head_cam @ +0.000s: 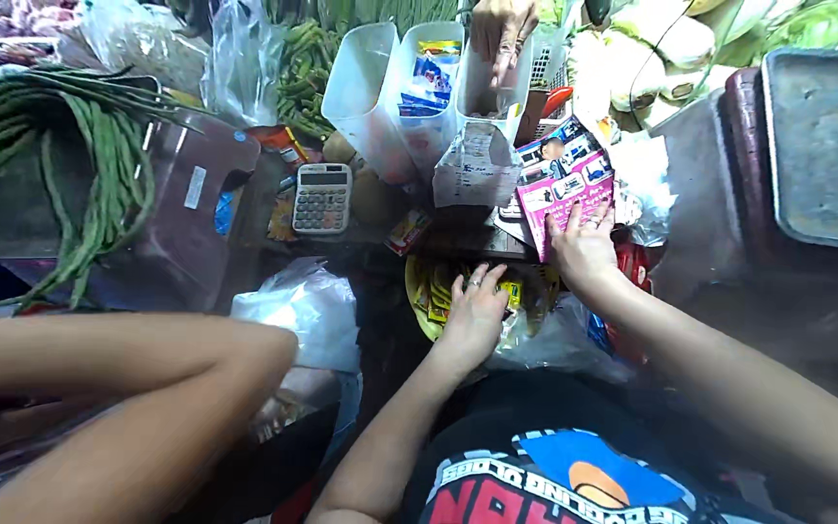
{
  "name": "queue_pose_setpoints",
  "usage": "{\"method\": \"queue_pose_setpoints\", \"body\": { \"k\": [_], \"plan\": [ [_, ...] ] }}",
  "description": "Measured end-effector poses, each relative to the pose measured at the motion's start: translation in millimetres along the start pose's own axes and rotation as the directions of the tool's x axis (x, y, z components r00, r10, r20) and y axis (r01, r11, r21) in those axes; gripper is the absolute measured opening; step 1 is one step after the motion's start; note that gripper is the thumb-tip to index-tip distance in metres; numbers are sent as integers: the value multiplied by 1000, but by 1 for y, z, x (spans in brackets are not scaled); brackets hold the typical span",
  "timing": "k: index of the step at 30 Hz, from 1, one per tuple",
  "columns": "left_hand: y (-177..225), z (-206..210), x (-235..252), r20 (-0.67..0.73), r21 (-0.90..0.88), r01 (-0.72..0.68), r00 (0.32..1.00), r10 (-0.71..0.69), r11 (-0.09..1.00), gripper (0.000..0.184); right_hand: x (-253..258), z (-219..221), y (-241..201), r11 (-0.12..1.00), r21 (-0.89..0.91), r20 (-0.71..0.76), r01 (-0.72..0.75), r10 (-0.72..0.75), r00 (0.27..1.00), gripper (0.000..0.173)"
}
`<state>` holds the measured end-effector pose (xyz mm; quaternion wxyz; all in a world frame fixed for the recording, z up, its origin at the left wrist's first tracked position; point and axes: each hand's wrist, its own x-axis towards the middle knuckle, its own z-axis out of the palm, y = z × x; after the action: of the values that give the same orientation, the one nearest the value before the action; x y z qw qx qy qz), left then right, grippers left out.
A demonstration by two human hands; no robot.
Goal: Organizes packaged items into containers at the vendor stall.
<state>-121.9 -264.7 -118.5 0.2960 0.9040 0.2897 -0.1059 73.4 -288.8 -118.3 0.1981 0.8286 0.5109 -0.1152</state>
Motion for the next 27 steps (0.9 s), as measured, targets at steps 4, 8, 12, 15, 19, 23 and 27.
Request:
{"method": "queue_pose_setpoints", "body": {
  "k": [4, 8, 12, 15, 19, 23, 27],
  "plan": [
    [-17, 19, 12, 263, 36, 52, 963, -59, 998, 32, 5, -6, -9, 997, -2, 88, -71, 71, 994, 70],
    [-31, 69, 15, 456, -98, 40, 890, 9, 994, 32, 16, -11, -16, 993, -15, 97, -119, 119, 988, 72],
    [-25, 94, 6, 487, -205, -9, 867, 110, 979, 29, 19, -9, -17, 995, 14, 60, -99, 98, 993, 75],
    [-35, 102, 3, 390, -316, -96, 894, 222, 944, 29, -3, -7, -24, 989, 121, -14, 83, -82, 997, 81],
    [-39, 122, 2, 147, -412, -272, 922, 358, 870, 24, -25, 28, -61, 831, 222, -146, 510, -489, 860, 55],
    [-22, 113, 3, 214, -376, -216, 926, 312, 901, 29, -10, 77, -92, 705, 193, -9, 683, -695, 719, 54],
    [-20, 116, -2, 193, -350, -222, 934, 302, 910, 27, -1, 99, -91, 775, 78, 148, 628, -631, 761, 41]
  ]
}}
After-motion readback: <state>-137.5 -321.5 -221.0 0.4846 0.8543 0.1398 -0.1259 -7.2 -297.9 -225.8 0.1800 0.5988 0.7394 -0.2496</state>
